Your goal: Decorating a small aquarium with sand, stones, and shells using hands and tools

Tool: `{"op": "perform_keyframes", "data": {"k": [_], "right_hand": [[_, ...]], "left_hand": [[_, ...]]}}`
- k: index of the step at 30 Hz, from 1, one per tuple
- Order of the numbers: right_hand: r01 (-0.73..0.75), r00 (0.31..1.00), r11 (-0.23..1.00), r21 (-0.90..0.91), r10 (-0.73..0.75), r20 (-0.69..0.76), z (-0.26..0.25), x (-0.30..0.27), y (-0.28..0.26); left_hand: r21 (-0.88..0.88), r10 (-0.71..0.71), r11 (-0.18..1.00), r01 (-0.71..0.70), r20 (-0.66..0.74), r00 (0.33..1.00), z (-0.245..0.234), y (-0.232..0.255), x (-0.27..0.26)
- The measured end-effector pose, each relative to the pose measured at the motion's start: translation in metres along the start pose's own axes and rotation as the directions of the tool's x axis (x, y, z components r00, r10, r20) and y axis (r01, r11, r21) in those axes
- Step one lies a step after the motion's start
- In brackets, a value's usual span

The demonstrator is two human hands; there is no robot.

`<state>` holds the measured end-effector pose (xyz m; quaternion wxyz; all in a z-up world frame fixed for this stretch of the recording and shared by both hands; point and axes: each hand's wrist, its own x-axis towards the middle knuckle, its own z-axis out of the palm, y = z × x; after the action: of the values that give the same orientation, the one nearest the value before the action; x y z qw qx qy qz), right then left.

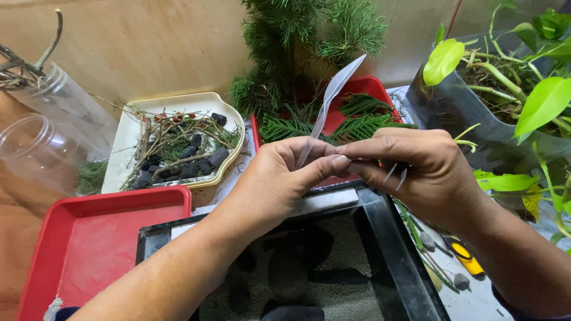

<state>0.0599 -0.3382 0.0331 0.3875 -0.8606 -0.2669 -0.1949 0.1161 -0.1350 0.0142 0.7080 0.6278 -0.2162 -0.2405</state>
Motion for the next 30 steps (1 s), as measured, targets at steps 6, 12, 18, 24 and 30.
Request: {"op": "perform_keyframes", "data": {"k": [6,12,18,24,30], "right_hand": [[-0.127,0.991,0.988,0.091,0.130,-0.031,0.003,-0.001,-0.007],[-0.231,0.971,0.946,0.226,0.240,-0.015,0.006,0.000,-0.007],[-0.279,0.952,0.894,0.351,0.306,-0.025,0.012,-0.004,0.003],[-0.273,0.938,0.694,0.667,0.345,0.026,-0.003,0.000,0.030],[-0.501,0.856,0.786,0.362,0.510,0.079,-0.028,0.001,0.090]], "left_hand": [[0.047,-0.097,0.994,0.101,-0.067,0.993,0.001,0.010,-0.003],[0.048,-0.087,0.995,0.089,-0.054,0.995,0.001,0.011,-0.004],[0.078,0.004,0.997,-0.005,0.011,1.000,0.001,0.008,-0.002],[0.058,-0.045,0.997,0.048,-0.060,0.997,0.001,0.018,-0.004],[0.238,0.013,0.971,0.013,-0.108,0.994,0.000,0.017,-0.004]]}}
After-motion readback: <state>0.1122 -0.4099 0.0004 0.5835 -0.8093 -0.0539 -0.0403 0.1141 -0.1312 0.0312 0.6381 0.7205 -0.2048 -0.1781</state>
